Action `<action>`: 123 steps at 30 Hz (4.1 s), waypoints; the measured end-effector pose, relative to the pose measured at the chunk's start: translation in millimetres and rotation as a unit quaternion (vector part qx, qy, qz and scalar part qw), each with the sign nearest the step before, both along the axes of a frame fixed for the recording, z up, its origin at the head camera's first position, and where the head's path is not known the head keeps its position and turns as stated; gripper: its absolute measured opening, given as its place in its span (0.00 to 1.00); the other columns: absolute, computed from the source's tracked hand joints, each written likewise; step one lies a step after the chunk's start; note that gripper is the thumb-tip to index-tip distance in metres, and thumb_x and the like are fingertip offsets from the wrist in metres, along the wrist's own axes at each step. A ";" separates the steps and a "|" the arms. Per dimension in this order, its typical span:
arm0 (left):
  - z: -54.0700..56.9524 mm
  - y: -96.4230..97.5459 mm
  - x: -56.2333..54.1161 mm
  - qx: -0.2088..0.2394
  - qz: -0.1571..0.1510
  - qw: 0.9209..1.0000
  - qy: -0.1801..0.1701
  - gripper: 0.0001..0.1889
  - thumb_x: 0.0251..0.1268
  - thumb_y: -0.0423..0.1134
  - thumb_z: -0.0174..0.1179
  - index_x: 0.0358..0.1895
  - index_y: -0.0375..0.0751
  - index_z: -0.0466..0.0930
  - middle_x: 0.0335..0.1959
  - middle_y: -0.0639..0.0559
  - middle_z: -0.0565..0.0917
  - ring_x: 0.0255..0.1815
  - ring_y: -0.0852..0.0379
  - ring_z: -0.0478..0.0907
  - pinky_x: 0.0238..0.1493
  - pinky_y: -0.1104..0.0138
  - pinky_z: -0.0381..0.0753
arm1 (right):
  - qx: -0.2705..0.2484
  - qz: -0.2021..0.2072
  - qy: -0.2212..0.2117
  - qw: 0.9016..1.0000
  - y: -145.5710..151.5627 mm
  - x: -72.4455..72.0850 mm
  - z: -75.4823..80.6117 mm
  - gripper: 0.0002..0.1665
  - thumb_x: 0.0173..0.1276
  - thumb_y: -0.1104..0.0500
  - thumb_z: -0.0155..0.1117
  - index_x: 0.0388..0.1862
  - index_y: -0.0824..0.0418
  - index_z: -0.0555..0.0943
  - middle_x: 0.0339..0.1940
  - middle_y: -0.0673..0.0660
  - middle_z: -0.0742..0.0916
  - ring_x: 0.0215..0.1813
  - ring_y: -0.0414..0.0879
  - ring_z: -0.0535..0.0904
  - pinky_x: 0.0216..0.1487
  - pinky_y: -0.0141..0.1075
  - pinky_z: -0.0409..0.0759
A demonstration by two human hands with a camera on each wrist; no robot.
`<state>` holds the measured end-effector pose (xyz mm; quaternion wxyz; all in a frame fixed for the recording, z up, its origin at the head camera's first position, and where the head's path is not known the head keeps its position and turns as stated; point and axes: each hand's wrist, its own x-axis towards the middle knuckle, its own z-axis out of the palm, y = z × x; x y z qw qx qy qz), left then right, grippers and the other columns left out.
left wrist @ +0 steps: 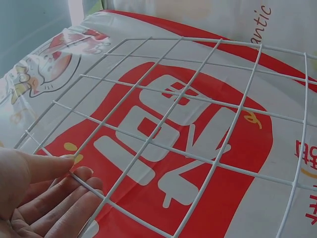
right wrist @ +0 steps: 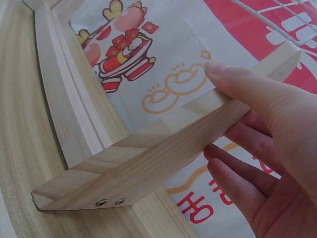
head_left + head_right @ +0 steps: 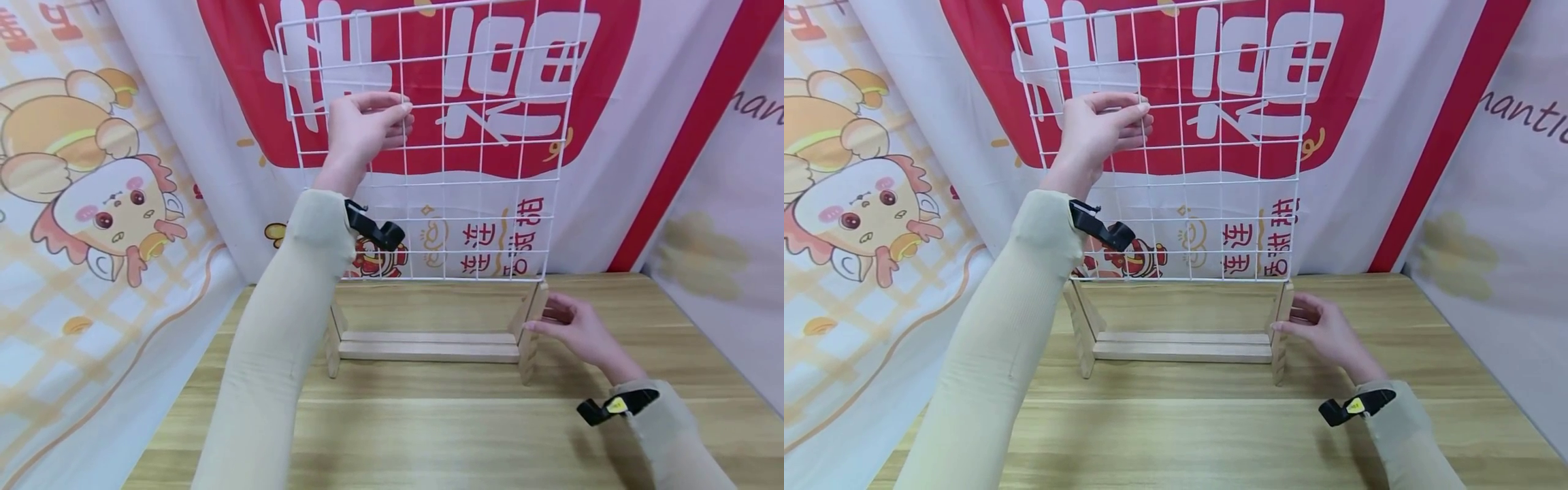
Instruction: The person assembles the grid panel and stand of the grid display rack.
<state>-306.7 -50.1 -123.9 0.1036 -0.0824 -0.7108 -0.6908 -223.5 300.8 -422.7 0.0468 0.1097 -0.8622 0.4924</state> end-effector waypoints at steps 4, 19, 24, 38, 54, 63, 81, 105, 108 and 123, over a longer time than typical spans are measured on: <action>-2.0 -0.8 -0.1 0.000 0.000 1.000 -0.002 0.11 0.64 0.42 0.72 0.48 0.47 0.89 0.45 0.49 0.88 0.42 0.57 0.87 0.43 0.70 0.86 | 0.001 0.000 -0.004 1.000 0.5 0.6 0.4 0.39 0.67 0.50 0.75 0.70 0.65 0.73 0.62 0.66 0.83 0.60 0.60 0.81 0.53 0.28 0.81; -10.3 2.8 4.1 -0.006 0.008 1.000 0.018 0.12 0.64 0.43 0.72 0.49 0.48 0.89 0.44 0.50 0.88 0.42 0.57 0.87 0.43 0.71 0.86 | 0.000 -0.001 -0.018 1.000 1.4 3.4 4.8 0.41 0.67 0.48 0.75 0.72 0.64 0.71 0.63 0.67 0.82 0.62 0.61 0.80 0.55 0.34 0.83; -13.5 3.6 6.4 -0.009 0.009 1.000 0.025 0.12 0.64 0.43 0.72 0.50 0.48 0.89 0.44 0.51 0.88 0.42 0.58 0.87 0.44 0.71 0.86 | 0.001 -0.005 -0.024 1.000 0.6 3.3 4.8 0.42 0.66 0.46 0.75 0.73 0.64 0.71 0.64 0.66 0.81 0.62 0.61 0.79 0.57 0.40 0.83; -13.8 -0.8 13.5 -0.022 -0.009 0.999 0.030 0.13 0.64 0.43 0.72 0.50 0.47 0.88 0.45 0.51 0.88 0.43 0.57 0.87 0.44 0.70 0.86 | -0.020 0.007 -0.001 1.000 -0.2 1.6 0.9 0.36 0.67 0.54 0.76 0.69 0.66 0.74 0.60 0.66 0.83 0.56 0.46 0.82 0.52 0.26 0.80; -17.7 -1.8 25.3 -0.007 -0.014 0.999 0.040 0.13 0.64 0.43 0.72 0.49 0.45 0.88 0.44 0.50 0.89 0.43 0.57 0.87 0.45 0.69 0.86 | -0.007 0.000 -0.014 1.000 0.2 5.0 4.3 0.38 0.68 0.51 0.75 0.71 0.64 0.72 0.62 0.66 0.82 0.60 0.57 0.80 0.52 0.26 0.80; -23.8 -2.7 32.3 -0.005 -0.016 0.998 0.052 0.13 0.65 0.42 0.71 0.50 0.44 0.88 0.44 0.50 0.89 0.43 0.56 0.87 0.46 0.69 0.86 | -0.029 0.012 0.009 0.999 -0.7 2.7 1.1 0.34 0.68 0.56 0.75 0.68 0.67 0.75 0.60 0.67 0.83 0.53 0.33 0.81 0.51 0.25 0.81; -39.4 -3.7 44.3 -0.007 -0.001 0.996 0.084 0.13 0.65 0.41 0.71 0.50 0.42 0.88 0.43 0.51 0.89 0.43 0.56 0.88 0.46 0.68 0.86 | -0.031 0.009 0.014 0.999 -1.4 3.2 -0.8 0.35 0.67 0.57 0.76 0.68 0.67 0.74 0.59 0.68 0.84 0.52 0.33 0.82 0.50 0.25 0.81; -57.3 -8.5 41.2 -0.006 -0.005 0.995 0.099 0.14 0.63 0.44 0.72 0.49 0.43 0.88 0.43 0.52 0.89 0.42 0.57 0.88 0.45 0.67 0.87 | -0.027 0.012 0.012 0.999 0.0 0.5 -0.3 0.34 0.67 0.56 0.76 0.68 0.65 0.75 0.59 0.66 0.84 0.52 0.34 0.82 0.50 0.25 0.81; -60.2 -8.3 42.1 -0.009 -0.006 0.995 0.102 0.14 0.64 0.44 0.72 0.49 0.43 0.88 0.42 0.52 0.89 0.42 0.57 0.88 0.45 0.67 0.87 | -0.028 0.014 0.012 0.999 0.3 0.9 -0.6 0.34 0.67 0.56 0.75 0.68 0.65 0.75 0.59 0.66 0.84 0.53 0.34 0.82 0.50 0.26 0.81; -74.9 -5.6 38.6 -0.008 -0.003 0.996 0.091 0.14 0.65 0.43 0.71 0.51 0.42 0.88 0.43 0.51 0.90 0.42 0.56 0.88 0.46 0.67 0.87 | 0.012 -0.009 -0.026 1.000 1.8 3.3 3.4 0.38 0.67 0.46 0.74 0.71 0.60 0.76 0.59 0.63 0.85 0.54 0.47 0.83 0.49 0.27 0.82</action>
